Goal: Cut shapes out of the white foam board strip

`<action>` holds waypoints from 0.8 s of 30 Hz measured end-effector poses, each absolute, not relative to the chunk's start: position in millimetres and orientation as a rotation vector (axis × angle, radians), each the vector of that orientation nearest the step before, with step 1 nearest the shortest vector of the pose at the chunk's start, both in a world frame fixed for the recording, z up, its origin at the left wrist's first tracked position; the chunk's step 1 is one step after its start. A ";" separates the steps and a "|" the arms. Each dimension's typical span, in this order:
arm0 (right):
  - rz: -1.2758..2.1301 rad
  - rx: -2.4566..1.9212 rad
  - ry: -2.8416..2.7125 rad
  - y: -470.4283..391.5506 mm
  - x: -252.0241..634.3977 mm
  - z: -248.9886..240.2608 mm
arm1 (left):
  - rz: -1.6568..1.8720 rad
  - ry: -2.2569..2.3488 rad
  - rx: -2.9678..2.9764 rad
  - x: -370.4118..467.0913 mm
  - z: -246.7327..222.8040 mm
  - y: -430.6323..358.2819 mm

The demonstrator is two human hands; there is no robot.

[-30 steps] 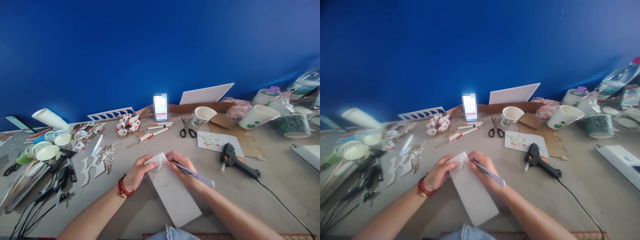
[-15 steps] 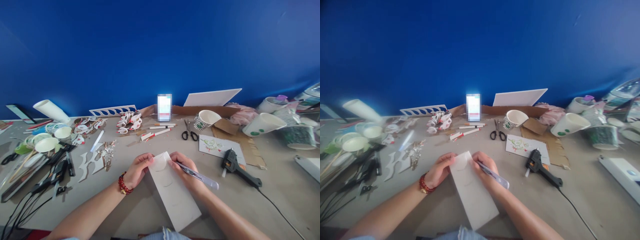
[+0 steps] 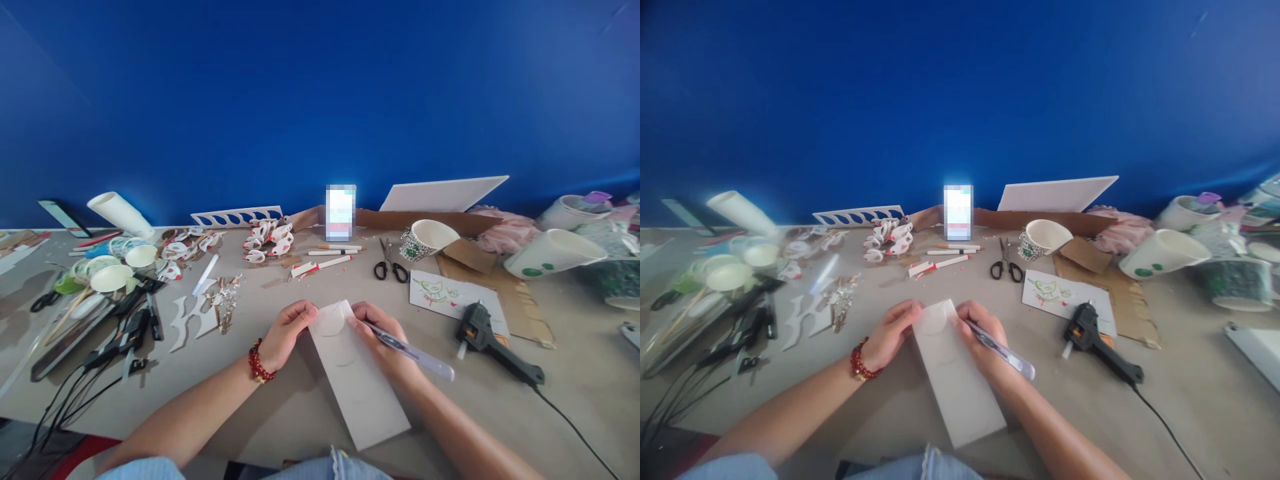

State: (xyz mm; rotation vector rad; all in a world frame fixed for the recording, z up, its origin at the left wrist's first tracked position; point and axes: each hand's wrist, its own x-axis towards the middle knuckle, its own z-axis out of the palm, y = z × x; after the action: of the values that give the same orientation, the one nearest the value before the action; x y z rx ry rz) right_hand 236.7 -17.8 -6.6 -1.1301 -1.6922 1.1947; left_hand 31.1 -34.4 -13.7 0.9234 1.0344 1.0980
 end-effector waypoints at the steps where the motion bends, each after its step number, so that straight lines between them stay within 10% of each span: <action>1: 1.221 -1.121 -1.673 -17.9 236.9 -7.0 | 1.092 1.074 0.992 30.4 -12.4 -34.3; 24: 1.636 -0.978 -1.480 -17.3 237.8 -6.6 | 1.020 1.026 1.107 29.7 -14.8 -41.5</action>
State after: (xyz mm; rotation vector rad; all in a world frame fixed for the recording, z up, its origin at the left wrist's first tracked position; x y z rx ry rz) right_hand 237.8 -17.3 -6.6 -0.9780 -1.4805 1.6357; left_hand 29.7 -41.5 -14.8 1.1069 1.0264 1.0195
